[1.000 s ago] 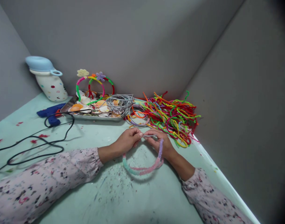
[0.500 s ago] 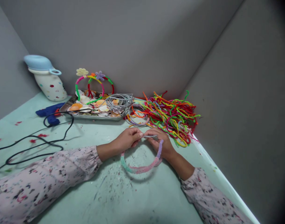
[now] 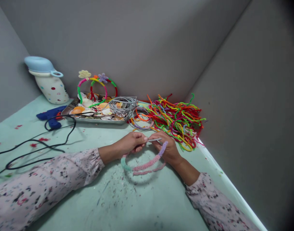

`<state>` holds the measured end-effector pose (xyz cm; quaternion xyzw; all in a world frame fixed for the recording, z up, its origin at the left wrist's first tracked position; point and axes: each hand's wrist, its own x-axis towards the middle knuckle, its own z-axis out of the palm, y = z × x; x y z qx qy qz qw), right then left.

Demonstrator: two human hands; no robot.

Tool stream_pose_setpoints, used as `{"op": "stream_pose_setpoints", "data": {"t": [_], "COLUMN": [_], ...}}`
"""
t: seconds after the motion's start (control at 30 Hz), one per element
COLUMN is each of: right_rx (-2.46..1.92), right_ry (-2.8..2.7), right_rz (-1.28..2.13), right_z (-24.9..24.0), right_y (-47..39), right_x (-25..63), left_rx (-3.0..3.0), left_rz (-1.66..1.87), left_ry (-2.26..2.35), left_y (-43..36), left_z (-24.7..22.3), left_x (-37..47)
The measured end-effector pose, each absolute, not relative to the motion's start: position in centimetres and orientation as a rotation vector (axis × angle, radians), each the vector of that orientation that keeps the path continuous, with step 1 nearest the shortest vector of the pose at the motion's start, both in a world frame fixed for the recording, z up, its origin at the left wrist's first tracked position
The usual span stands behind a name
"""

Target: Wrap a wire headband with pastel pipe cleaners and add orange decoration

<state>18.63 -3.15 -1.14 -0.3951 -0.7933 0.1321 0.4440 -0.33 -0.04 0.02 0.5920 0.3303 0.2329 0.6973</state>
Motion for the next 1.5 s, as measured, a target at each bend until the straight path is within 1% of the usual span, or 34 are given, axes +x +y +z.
{"op": "stream_pose_setpoints", "data": {"t": [0.27, 0.6, 0.8, 0.93, 1.1, 1.5], "right_rx": [-0.991, -0.995, -1.061, -1.129, -1.148, -1.086], "right_ry": [-1.978, -1.956, -1.944, -1.873, -1.841, -1.831], "right_rz": [0.325, 0.313, 0.28, 0.314, 0.299, 0.338], "right_z": [-1.2, -1.1, -1.5, -1.5, -1.3, -0.3], "right_y": [-3.2, -2.9, -2.4, -2.3, -2.5, -3.4], "right_x": [18.8, 18.5, 18.8, 18.7, 18.6, 18.2], "left_rx": [1.337, 1.27, 1.292, 1.325, 1.322, 1.275], "left_rz": [0.459, 0.559, 0.547, 0.515, 0.581, 0.678], "left_ry": [0.755, 0.753, 0.774, 0.795, 0.831, 0.839], "left_y": [-0.3, 0.1, -0.4, -0.4, -0.2, -0.4], "left_z": [1.0, 0.0, 0.8, 0.5, -0.2, 0.4], "left_x": [-0.7, 0.0, 0.0, 0.0, 0.0, -0.1]}}
